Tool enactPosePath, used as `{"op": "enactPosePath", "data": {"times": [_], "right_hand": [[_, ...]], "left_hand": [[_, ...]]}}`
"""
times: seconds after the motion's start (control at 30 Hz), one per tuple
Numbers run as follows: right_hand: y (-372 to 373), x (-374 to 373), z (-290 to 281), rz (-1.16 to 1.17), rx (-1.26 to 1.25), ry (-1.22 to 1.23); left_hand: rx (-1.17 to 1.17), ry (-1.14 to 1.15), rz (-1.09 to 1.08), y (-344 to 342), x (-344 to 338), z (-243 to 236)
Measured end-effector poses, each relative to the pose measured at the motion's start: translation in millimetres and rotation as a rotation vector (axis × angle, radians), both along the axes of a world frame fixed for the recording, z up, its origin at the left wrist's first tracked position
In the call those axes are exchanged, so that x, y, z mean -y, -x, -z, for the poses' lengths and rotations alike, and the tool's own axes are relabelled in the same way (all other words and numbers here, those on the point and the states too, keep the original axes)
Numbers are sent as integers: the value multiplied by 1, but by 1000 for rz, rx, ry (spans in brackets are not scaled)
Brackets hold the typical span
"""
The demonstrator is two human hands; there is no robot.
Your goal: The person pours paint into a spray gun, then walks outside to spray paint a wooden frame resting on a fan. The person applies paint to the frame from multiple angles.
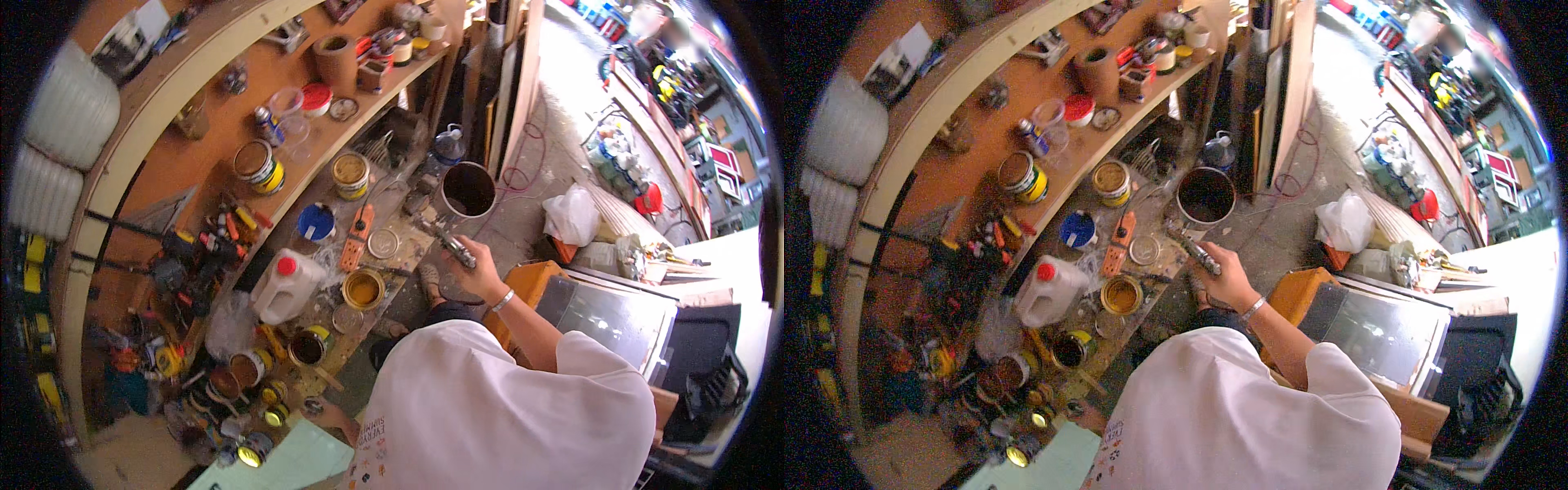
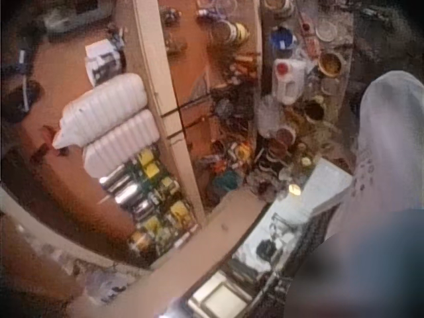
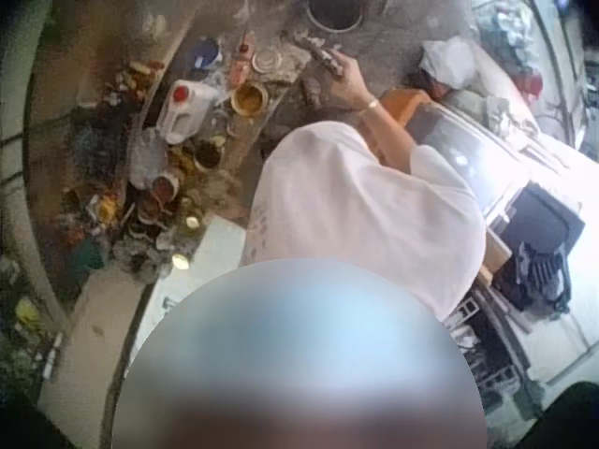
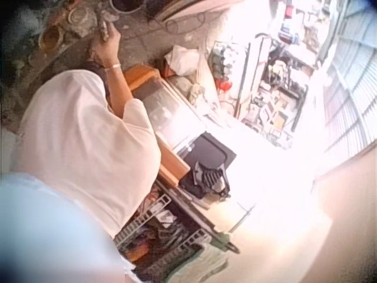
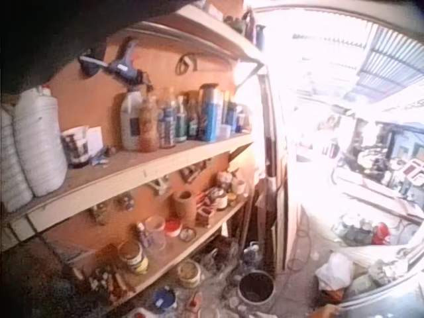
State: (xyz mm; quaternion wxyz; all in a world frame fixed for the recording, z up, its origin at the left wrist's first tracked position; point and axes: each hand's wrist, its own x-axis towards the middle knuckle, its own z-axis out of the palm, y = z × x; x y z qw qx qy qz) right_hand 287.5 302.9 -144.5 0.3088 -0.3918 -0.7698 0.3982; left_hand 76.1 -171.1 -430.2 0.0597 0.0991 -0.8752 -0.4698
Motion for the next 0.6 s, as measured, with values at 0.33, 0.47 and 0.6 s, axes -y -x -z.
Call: {"op": "enactPosePath", "data": {"times": [0.33, 0.47, 0.6], "right_hand": [[-8, -52, -8, -242, -6, -51], [-16, -73, -15, -309, -49, -38], [-28, -96, -14, -362, -48, -29]], "left_hand": [[-36, -57, 500, -86, -175, -272], [-196, -508, 594, -78, -300, -339], [-564, -633, 997, -68, -420, -380]]}}
